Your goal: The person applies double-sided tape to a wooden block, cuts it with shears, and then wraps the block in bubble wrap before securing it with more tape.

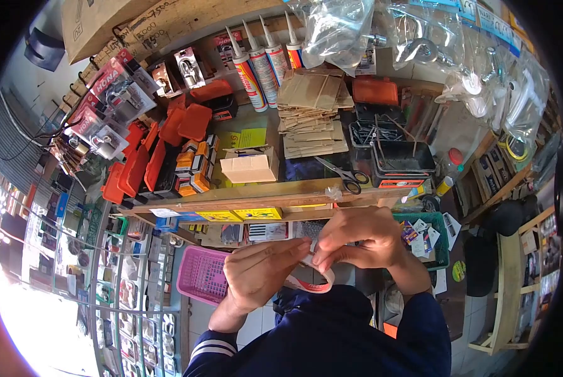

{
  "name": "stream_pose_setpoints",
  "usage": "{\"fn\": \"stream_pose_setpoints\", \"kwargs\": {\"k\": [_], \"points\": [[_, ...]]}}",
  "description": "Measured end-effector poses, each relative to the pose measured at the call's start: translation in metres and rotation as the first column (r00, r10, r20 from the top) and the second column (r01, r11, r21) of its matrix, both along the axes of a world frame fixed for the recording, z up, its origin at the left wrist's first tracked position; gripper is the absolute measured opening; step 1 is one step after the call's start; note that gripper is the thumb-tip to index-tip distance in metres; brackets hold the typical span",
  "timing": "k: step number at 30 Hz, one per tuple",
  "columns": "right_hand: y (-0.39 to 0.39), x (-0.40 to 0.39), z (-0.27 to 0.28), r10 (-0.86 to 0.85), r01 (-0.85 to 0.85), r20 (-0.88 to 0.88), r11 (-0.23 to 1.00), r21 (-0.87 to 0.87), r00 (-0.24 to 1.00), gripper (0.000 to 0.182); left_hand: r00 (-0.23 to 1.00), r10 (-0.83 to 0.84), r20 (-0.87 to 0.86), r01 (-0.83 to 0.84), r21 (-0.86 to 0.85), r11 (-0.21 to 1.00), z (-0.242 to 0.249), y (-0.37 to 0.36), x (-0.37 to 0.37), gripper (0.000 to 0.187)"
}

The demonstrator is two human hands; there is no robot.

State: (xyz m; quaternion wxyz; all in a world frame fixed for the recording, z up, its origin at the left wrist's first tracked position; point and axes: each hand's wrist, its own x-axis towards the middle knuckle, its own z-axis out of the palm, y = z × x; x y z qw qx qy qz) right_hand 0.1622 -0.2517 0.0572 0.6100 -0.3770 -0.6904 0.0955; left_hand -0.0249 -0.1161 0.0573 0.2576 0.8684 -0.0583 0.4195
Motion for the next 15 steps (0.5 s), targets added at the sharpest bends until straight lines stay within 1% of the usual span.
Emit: {"fn": "stream_pose_setpoints", "kwargs": {"k": [1, 2, 3, 4, 6, 7, 8, 9, 10, 11, 12, 14, 15], "points": [[0.003, 0.000, -0.004, 0.003, -0.005, 0.023, 0.999, 0.049, 1.000, 0.041, 1.000, 0.001, 0.000, -0.001, 0.000, 1.000, -0.002, 0.001, 0.001, 0.029], [0.006, -0.001, -0.008, 0.007, -0.012, 0.046, 0.995, 0.098, 0.999, 0.037, 1.000, -0.010, -0.016, 0.009, -0.066, 0.998, -0.005, 0.002, 0.002, 0.025], [0.008, -0.002, -0.010, 0.010, -0.015, 0.045, 0.995, 0.097, 0.999, 0.037, 0.999, -0.021, -0.033, 0.016, -0.133, 0.991, -0.007, 0.002, 0.002, 0.022], [0.010, -0.003, -0.011, -0.013, 0.003, 0.071, 0.992, 0.130, 0.997, 0.034, 0.999, -0.019, -0.035, 0.014, -0.135, 0.991, -0.007, 0.001, 0.001, 0.022], [0.012, -0.004, -0.015, -0.037, 0.021, 0.096, 0.987, 0.162, 0.995, 0.033, 0.988, 0.059, -0.141, -0.089, -0.215, 0.972, -0.005, -0.001, 0.000, 0.020], [0.013, -0.003, -0.018, -0.023, 0.009, 0.115, 0.992, 0.123, 0.993, 0.035, 0.988, 0.061, -0.141, -0.090, -0.215, 0.972, -0.006, -0.001, 0.000, 0.020], [0.014, -0.003, -0.019, -0.009, -0.002, 0.135, 0.996, 0.086, 0.991, 0.037, 0.981, 0.076, -0.176, -0.119, -0.250, 0.961, -0.006, -0.002, 0.001, 0.020], [0.014, -0.002, -0.018, -0.008, -0.004, 0.136, 0.996, 0.087, 0.991, 0.037, 0.973, 0.089, -0.212, -0.149, -0.284, 0.947, -0.007, -0.002, 0.001, 0.020], [0.013, -0.002, -0.018, -0.011, 0.007, 0.168, 1.000, 0.026, 0.986, 0.038, 0.973, 0.091, -0.212, -0.150, -0.284, 0.947, -0.008, -0.002, 0.001, 0.020], [0.013, -0.001, -0.017, -0.014, 0.022, 0.199, 0.999, -0.036, 0.980, 0.039, 0.966, 0.084, -0.246, -0.164, -0.329, 0.930, -0.009, -0.001, 0.001, 0.020], [0.014, 0.000, -0.015, -0.014, 0.022, 0.199, 0.999, -0.037, 0.980, 0.039, 0.957, 0.074, -0.281, -0.180, -0.372, 0.910, -0.010, -0.002, 0.001, 0.021], [0.014, 0.001, -0.010, -0.014, 0.035, 0.261, 0.997, -0.075, 0.965, 0.044, 0.953, 0.060, -0.296, -0.182, -0.404, 0.896, -0.009, -0.003, 0.001, 0.020], [0.015, 0.000, -0.010, -0.013, 0.034, 0.261, 0.997, -0.075, 0.965, 0.044, 0.950, 0.046, -0.308, -0.184, -0.435, 0.881, -0.007, -0.003, 0.001, 0.019]]}}
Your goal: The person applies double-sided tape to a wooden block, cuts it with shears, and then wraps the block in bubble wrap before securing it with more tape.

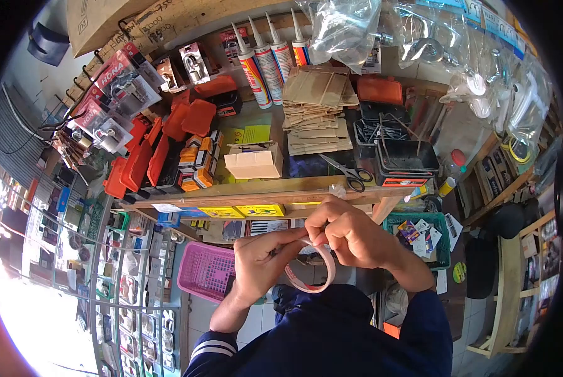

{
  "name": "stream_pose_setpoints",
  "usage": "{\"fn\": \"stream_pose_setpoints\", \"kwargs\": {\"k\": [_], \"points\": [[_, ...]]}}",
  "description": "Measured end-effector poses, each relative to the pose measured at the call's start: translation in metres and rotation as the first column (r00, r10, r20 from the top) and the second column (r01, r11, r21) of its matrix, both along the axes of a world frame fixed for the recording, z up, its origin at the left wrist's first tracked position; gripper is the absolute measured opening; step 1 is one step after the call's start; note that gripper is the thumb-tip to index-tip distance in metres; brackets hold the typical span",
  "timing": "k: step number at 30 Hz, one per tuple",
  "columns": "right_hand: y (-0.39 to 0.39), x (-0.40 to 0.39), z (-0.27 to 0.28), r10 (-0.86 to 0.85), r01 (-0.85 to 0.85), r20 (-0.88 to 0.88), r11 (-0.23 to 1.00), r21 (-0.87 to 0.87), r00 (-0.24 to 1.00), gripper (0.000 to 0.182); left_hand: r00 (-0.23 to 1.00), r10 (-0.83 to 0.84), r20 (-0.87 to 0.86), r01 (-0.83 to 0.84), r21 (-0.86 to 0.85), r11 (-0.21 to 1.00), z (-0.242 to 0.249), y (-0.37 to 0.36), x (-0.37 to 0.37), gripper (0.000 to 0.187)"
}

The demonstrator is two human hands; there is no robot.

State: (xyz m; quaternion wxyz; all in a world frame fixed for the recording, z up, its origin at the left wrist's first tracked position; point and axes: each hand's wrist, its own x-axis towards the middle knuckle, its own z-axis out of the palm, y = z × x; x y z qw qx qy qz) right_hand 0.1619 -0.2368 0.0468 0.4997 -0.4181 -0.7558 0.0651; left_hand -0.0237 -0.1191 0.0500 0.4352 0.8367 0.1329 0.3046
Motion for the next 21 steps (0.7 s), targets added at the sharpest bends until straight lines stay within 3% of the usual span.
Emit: {"fn": "stream_pose_setpoints", "kwargs": {"k": [3, 4, 5, 7, 9, 10, 13, 15, 17, 18, 19, 21], "points": [[-0.002, -0.004, -0.001, -0.015, 0.015, -0.070, 1.000, -0.004, 0.997, 0.048, 1.000, 0.017, -0.004, -0.017, -0.008, 1.000, 0.003, -0.002, 0.003, 0.015], [-0.005, -0.005, -0.001, -0.018, 0.007, -0.128, 0.996, -0.085, 0.992, 0.048, 1.000, 0.019, -0.004, -0.019, -0.009, 1.000, 0.001, -0.002, 0.002, 0.015], [-0.008, -0.005, 0.000, -0.026, -0.005, -0.185, 0.986, -0.165, 0.982, 0.048, 0.999, -0.011, -0.052, 0.010, -0.029, 1.000, -0.002, 0.000, 0.001, 0.022], [-0.008, -0.009, 0.003, -0.075, 0.044, -0.179, 0.985, -0.169, 0.981, 0.047, 0.994, -0.045, -0.098, 0.040, -0.052, 0.998, -0.010, 0.002, 0.003, 0.030], [-0.008, -0.010, 0.001, -0.125, 0.096, -0.171, 0.980, -0.173, 0.977, 0.046, 0.968, -0.241, 0.073, 0.247, -0.466, 0.850, -0.017, 0.003, 0.010, 0.049], [-0.007, -0.010, -0.002, -0.184, 0.166, -0.102, 0.973, -0.163, 0.978, 0.046, 0.896, -0.437, 0.086, 0.423, -0.467, 0.776, -0.019, 0.013, 0.010, 0.065], [-0.005, -0.012, -0.007, -0.255, 0.255, 0.026, 0.950, -0.181, 0.967, 0.048, 0.893, -0.409, 0.189, 0.448, -0.453, 0.771, -0.031, 0.007, 0.009, 0.071], [-0.004, -0.016, -0.006, -0.285, 0.306, 0.137, 0.935, -0.177, 0.949, 0.047, 0.903, -0.400, 0.160, 0.430, -0.364, 0.826, -0.034, 0.004, 0.013, 0.078], [-0.005, -0.014, -0.005, -0.292, 0.313, 0.126, 0.923, -0.223, 0.948, 0.046, 0.931, -0.363, -0.037, 0.341, -0.265, 0.902, -0.026, 0.000, 0.017, 0.078], [-0.005, -0.013, -0.004, -0.302, 0.322, 0.115, 0.909, -0.266, 0.947, 0.044, 0.944, -0.326, 0.051, 0.329, -0.244, 0.912, -0.037, 0.003, 0.022, 0.075], [-0.003, -0.012, -0.008, -0.306, 0.324, 0.111, 0.907, -0.267, 0.946, 0.044, 0.943, -0.330, 0.047, 0.332, -0.246, 0.911, -0.042, 0.004, 0.020, 0.075], [0.003, -0.010, -0.018, -0.293, 0.250, -0.028, 0.856, -0.452, 0.956, 0.039, 0.958, -0.287, -0.005, 0.278, -0.231, 0.932, -0.048, 0.004, 0.020, 0.064]]}}
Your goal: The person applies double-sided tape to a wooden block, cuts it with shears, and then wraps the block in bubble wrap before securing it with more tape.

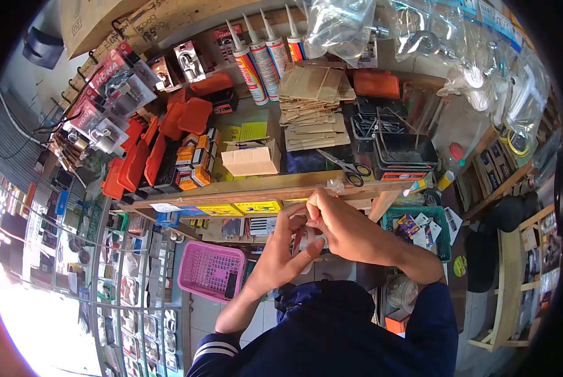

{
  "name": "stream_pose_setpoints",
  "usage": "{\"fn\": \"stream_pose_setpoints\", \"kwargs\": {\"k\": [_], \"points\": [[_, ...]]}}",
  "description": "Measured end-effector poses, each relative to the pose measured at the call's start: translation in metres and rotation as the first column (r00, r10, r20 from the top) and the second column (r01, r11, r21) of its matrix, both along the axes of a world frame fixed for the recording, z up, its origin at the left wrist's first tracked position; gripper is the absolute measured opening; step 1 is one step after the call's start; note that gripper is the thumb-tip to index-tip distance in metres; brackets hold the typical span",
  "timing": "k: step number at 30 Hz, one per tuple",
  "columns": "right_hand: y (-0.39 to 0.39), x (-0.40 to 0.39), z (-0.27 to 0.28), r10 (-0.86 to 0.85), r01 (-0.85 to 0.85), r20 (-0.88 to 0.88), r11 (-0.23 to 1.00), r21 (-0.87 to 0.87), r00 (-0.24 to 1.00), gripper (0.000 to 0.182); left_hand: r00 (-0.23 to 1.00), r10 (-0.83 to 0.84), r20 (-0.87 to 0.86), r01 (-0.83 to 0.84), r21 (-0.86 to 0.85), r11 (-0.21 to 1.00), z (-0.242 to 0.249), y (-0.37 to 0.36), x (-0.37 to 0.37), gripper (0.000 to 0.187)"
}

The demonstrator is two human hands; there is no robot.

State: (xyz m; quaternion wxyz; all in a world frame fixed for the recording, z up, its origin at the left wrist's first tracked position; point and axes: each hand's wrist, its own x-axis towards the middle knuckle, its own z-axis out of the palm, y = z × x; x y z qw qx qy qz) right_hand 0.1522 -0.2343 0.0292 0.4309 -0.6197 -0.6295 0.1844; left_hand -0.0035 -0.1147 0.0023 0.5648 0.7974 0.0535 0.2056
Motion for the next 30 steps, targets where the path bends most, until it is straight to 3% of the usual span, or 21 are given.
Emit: {"fn": "stream_pose_setpoints", "kwargs": {"k": [1, 3, 6, 7, 11, 14, 16, 17, 18, 20, 25, 27, 30], "points": [[0.000, 0.002, -0.001, -0.008, 0.008, -0.004, 1.000, 0.000, 1.000, 0.039, 1.000, -0.008, -0.004, 0.008, 0.000, 1.000, -0.010, 0.002, 0.000, 0.064], [-0.001, 0.004, -0.004, 0.005, -0.006, -0.086, 1.000, -0.012, 0.996, 0.034, 1.000, -0.001, -0.010, -0.003, -0.331, 0.943, -0.038, 0.004, -0.003, 0.045], [-0.003, -0.002, -0.011, 0.082, -0.092, -0.085, 0.988, -0.123, 0.993, 0.031, 0.990, -0.038, -0.132, -0.007, -0.323, 0.946, -0.055, 0.000, -0.019, 0.031], [-0.002, -0.004, -0.019, 0.094, -0.101, -0.090, 0.992, -0.076, 0.991, 0.032, 0.996, 0.049, -0.077, -0.068, -0.261, 0.963, -0.060, -0.005, -0.022, 0.027], [0.002, -0.008, -0.027, 0.095, -0.110, -0.107, 0.983, -0.146, 0.990, 0.033, 0.978, 0.041, -0.203, -0.089, -0.231, 0.969, -0.073, -0.003, -0.037, 0.029], [0.003, -0.011, -0.022, 0.131, -0.126, 0.015, 0.974, -0.188, 0.991, 0.029, 0.975, 0.081, -0.205, -0.116, -0.165, 0.979, -0.069, -0.015, -0.043, 0.027], [0.000, -0.017, -0.021, 0.199, -0.235, -0.139, 0.915, -0.328, 0.970, 0.027, 0.959, 0.052, -0.280, -0.138, -0.295, 0.945, -0.068, -0.028, -0.054, 0.024], [-0.003, -0.020, -0.032, 0.219, -0.260, -0.166, 0.917, -0.301, 0.962, 0.026, 0.938, 0.078, -0.339, -0.145, -0.177, 0.973, -0.063, -0.033, -0.059, 0.024], [-0.008, -0.024, -0.023, 0.238, -0.285, -0.169, 0.881, -0.378, 0.957, 0.027, 0.937, 0.076, -0.340, -0.143, -0.176, 0.974, -0.061, -0.039, -0.066, 0.024], [-0.016, -0.029, -0.033, 0.298, -0.340, -0.168, 0.868, -0.361, 0.940, 0.027, 0.943, 0.067, -0.326, -0.147, -0.227, 0.963, -0.058, -0.050, -0.077, 0.024], [-0.026, -0.042, -0.035, 0.305, -0.340, -0.163, 0.903, -0.265, 0.938, 0.028, 0.930, 0.022, -0.368, -0.091, -0.171, 0.981, -0.036, -0.055, -0.086, 0.026], [-0.026, -0.041, -0.034, 0.289, -0.321, -0.160, 0.919, -0.230, 0.944, 0.028, 0.909, 0.006, -0.417, -0.135, -0.281, 0.950, -0.034, -0.054, -0.083, 0.025], [-0.028, -0.036, -0.030, 0.308, -0.347, -0.189, 0.908, -0.234, 0.932, 0.027, 0.941, -0.004, -0.339, -0.098, -0.284, 0.954, -0.034, -0.055, -0.082, 0.024]]}}
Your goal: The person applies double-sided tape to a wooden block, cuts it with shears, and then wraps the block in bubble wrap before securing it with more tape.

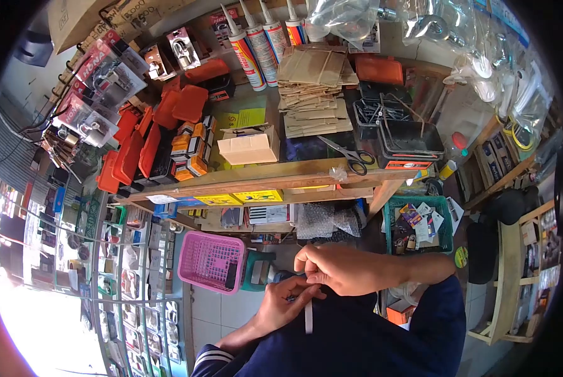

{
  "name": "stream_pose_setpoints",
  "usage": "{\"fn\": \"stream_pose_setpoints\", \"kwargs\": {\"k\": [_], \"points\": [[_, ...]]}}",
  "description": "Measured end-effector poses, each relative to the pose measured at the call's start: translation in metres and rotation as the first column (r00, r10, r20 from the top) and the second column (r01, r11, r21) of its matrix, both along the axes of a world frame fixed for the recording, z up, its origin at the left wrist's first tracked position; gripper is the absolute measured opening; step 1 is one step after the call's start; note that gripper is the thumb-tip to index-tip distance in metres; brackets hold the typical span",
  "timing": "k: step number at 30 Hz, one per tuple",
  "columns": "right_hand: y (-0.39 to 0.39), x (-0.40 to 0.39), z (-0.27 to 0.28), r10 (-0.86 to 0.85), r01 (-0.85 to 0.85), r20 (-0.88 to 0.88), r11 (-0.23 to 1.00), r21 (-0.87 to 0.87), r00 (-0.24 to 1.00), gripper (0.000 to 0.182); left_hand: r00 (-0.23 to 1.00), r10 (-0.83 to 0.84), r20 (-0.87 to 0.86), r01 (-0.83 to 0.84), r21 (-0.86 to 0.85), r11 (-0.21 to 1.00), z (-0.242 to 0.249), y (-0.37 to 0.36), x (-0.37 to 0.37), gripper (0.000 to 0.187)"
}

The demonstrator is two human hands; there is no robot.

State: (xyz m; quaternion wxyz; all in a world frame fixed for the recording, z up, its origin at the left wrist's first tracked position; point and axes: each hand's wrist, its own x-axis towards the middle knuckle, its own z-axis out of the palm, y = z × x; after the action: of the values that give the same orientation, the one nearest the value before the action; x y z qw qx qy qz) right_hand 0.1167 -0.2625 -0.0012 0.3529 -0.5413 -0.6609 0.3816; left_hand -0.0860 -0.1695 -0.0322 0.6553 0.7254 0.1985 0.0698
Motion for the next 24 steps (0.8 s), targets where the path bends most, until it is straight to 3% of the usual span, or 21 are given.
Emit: {"fn": "stream_pose_setpoints", "kwargs": {"k": [2, 4, 5, 6, 7, 8, 10, 13, 15, 16, 18, 24], "points": [[-0.003, 0.010, 0.024, -0.012, 0.010, -0.050, 0.999, -0.044, 0.999, 0.027, 0.999, -0.023, -0.028, 0.025, 0.061, 0.998, 0.005, 0.001, -0.001, 0.021], [-0.003, 0.026, 0.037, -0.184, 0.174, 0.047, 0.971, 0.161, 0.982, 0.021, 0.997, -0.043, -0.057, 0.049, 0.120, 0.991, 0.005, 0.002, -0.003, 0.018], [-0.005, 0.037, 0.046, -0.317, 0.294, 0.173, 0.944, 0.148, 0.932, 0.020, 1.000, -0.024, -0.005, 0.024, 0.131, 0.991, 0.003, 0.002, -0.003, 0.020], [0.000, 0.053, 0.036, -0.484, 0.373, 0.232, 0.840, 0.395, 0.844, 0.021, 0.999, -0.005, 0.047, -0.001, 0.139, 0.990, 0.001, 0.001, -0.004, 0.021], [0.004, 0.067, 0.036, -0.604, 0.503, 0.251, 0.782, 0.368, 0.756, 0.021, 0.999, -0.005, 0.050, -0.002, 0.138, 0.990, 0.000, 0.001, -0.005, 0.021], [0.006, 0.078, 0.032, -0.726, 0.512, 0.394, 0.681, 0.523, 0.564, 0.021, 0.996, -0.010, 0.093, -0.004, 0.150, 0.989, -0.001, 0.000, -0.006, 0.021], [0.009, 0.104, 0.008, -0.768, 0.579, 0.499, 0.635, 0.512, 0.402, 0.026, 0.990, -0.016, 0.138, -0.007, 0.165, 0.986, 0.002, 0.001, -0.006, 0.020], [0.017, 0.111, -0.014, -0.735, 0.671, 0.577, 0.631, 0.390, 0.356, 0.028, 0.985, -0.119, 0.121, 0.084, 0.266, 0.960, 0.008, 0.002, -0.007, 0.012], [0.021, 0.108, -0.010, -0.707, 0.705, 0.615, 0.631, 0.324, 0.350, 0.029, 0.947, -0.146, 0.287, 0.027, 0.380, 0.924, 0.002, -0.001, -0.008, 0.009], [0.023, 0.106, -0.008, -0.675, 0.739, 0.652, 0.624, 0.254, 0.346, 0.029, 0.948, -0.146, 0.283, 0.028, 0.381, 0.924, 0.004, -0.001, -0.007, 0.009], [0.026, 0.109, -0.007, -0.662, 0.726, 0.662, 0.639, 0.253, 0.352, 0.032, 0.860, -0.268, 0.435, -0.068, 0.616, 0.785, 0.013, -0.001, -0.004, 0.011], [0.036, 0.124, -0.019, -0.658, 0.654, 0.687, 0.672, 0.349, 0.310, 0.040, 0.875, -0.260, 0.409, -0.041, 0.597, 0.801, 0.018, -0.003, -0.001, 0.009]]}}
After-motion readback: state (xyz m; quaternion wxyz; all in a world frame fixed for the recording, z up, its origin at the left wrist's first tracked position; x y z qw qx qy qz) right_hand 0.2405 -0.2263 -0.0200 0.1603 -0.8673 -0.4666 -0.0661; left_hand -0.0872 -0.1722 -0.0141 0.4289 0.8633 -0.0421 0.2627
